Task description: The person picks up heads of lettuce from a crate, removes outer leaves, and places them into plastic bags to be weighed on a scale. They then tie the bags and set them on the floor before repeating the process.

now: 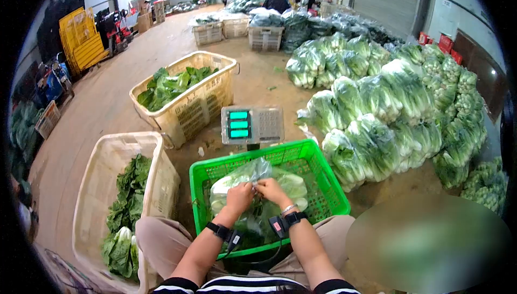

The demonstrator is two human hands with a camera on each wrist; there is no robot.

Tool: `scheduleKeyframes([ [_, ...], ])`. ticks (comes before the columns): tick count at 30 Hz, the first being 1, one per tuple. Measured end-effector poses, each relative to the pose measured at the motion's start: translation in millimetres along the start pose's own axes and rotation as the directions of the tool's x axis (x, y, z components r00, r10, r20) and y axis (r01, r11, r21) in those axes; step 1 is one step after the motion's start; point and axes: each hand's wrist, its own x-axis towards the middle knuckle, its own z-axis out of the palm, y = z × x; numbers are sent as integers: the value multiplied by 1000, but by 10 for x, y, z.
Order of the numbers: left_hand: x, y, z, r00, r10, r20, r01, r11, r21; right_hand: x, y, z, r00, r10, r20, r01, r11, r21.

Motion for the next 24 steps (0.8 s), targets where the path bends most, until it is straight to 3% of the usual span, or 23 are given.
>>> scheduleKeyframes([
  [1, -12, 10, -8, 997, -36, 73, 35, 999, 20, 17, -10, 38, 991, -107, -86, 90, 978, -187],
  [3, -32, 34, -50, 974, -81, 212, 81, 997, 8, 177, 163, 146, 914, -294, -281, 114, 849, -516],
  [4, -77, -3, -85, 913, -58, 405, 44, 998, 43, 154, 115, 199, 881, -163, -445, 50, 966, -255],
  [6, -197, 52, -150, 850, -99, 517, 62, 994, 88, 153, 209, 86, 828, -20, -561, -98, 979, -180],
  [7, -197, 104, -236, 796, -195, 574, 138, 980, 142, 223, 366, 103, 809, -67, -584, -58, 980, -193],
  [8, -217, 91, -300, 794, -195, 576, 158, 981, 114, 76, 88, 165, 844, -8, -536, -80, 987, -142],
  [10, -239, 54, -386, 797, -235, 557, 255, 966, 43, 71, 158, 211, 872, -22, -489, -63, 986, -156],
  [12, -217, -45, -379, 852, -247, 462, 333, 936, -112, -56, -103, 140, 958, 49, -282, -85, 989, -117],
  [13, -189, -61, -372, 867, -272, 418, 377, 906, -192, -95, -169, 107, 978, 72, -193, -138, 925, -354],
  [14, -172, -59, -357, 889, -301, 344, 393, 887, -241, -110, -129, 122, 991, -8, -134, -73, 808, -585],
  [16, -128, -17, -362, 872, -331, 360, 424, 879, -217, -153, -4, 131, 996, -16, -93, -51, 737, -674],
  [17, -190, -201, -195, 851, -314, 420, 433, 872, -226, -295, -145, 132, 993, 28, -117, -97, 760, -643],
  [19, -111, -35, -393, 814, -369, 449, 485, 857, -173, -217, 162, 182, 981, -149, -125, 40, 784, -619],
  [20, -149, -240, -315, 836, -362, 412, 484, 841, -243, -135, 174, 194, 952, -297, -75, 212, 816, -537],
  [21, -201, -384, -139, 906, -275, 322, 407, 775, -483, -30, 195, 136, 945, -328, -6, 259, 756, -601],
  [22, -199, -540, -150, 910, -286, 301, 396, 815, -423, 101, 153, 116, 897, -442, 8, 377, 755, -537],
  [23, -181, -527, -300, 866, -363, 344, 471, 822, -320, -55, -232, 37, 967, -255, 7, 234, 876, -422],
  [24, -245, -672, -210, 930, -332, 159, 368, 841, -396, 153, -202, 2, 980, -201, 3, 190, 922, -337],
])
